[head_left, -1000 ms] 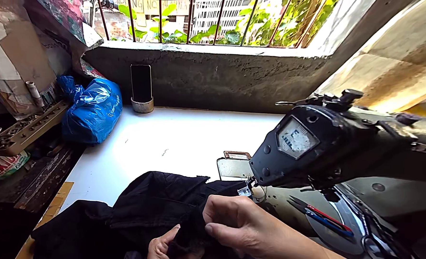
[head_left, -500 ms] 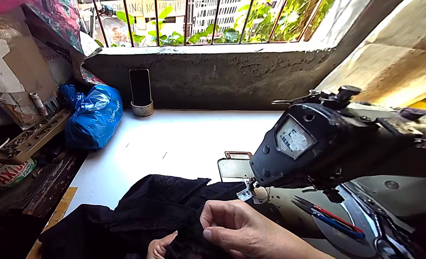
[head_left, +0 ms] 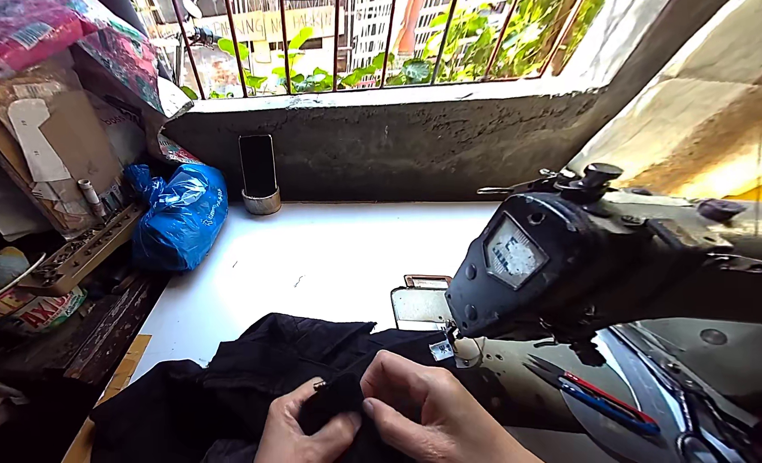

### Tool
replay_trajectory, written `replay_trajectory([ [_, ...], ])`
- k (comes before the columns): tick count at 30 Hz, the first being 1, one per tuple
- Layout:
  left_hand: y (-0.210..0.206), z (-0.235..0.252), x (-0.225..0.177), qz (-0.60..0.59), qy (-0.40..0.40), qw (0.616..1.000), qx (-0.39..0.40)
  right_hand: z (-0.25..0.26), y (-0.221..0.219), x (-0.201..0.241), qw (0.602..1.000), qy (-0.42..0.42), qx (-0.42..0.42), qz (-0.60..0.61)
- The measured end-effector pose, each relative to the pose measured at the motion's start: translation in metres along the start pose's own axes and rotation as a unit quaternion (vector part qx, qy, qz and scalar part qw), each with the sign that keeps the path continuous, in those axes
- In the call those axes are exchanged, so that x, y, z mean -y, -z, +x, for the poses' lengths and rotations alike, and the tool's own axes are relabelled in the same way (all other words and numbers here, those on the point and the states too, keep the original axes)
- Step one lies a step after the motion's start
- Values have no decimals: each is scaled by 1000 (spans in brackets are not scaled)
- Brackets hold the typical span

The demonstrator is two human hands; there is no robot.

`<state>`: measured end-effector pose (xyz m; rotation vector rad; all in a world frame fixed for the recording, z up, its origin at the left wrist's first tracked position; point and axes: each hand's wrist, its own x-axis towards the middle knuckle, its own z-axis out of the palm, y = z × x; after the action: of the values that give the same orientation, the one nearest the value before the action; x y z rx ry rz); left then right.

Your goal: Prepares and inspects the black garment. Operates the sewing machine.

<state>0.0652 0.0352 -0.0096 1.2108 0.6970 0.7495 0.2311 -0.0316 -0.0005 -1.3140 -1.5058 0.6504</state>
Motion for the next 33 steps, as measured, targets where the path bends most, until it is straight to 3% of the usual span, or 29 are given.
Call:
replay_trajectory([
  [4, 5, 11, -2, 133, -79, 988, 18, -2, -10, -10, 970, 127, -81, -191],
  [7, 0, 11, -2, 99, -32, 995, -7, -1, -21, -20, 929, 193, -137, -283],
  [12, 4, 10, -5, 40, 62, 997, -23, -9, -34, -23, 902, 226, -157, -332],
  [16, 10, 12, -11, 13, 91, 996, -4, -10, -34, -27, 918, 219, -165, -287],
  [22, 44, 14, -27, -45, 165, 972, 162, -21, -33, -35, 920, 234, -159, -270],
  [26, 54, 23, -31, -96, 180, 957, 209, -23, -32, -31, 895, 272, -143, -324],
  [29, 52, 32, -42, 0, 233, 949, 214, -23, -32, -22, 878, 293, -124, -357],
  [33, 42, 44, -57, 173, 243, 926, 229, -25, -33, -19, 875, 298, -123, -362],
])
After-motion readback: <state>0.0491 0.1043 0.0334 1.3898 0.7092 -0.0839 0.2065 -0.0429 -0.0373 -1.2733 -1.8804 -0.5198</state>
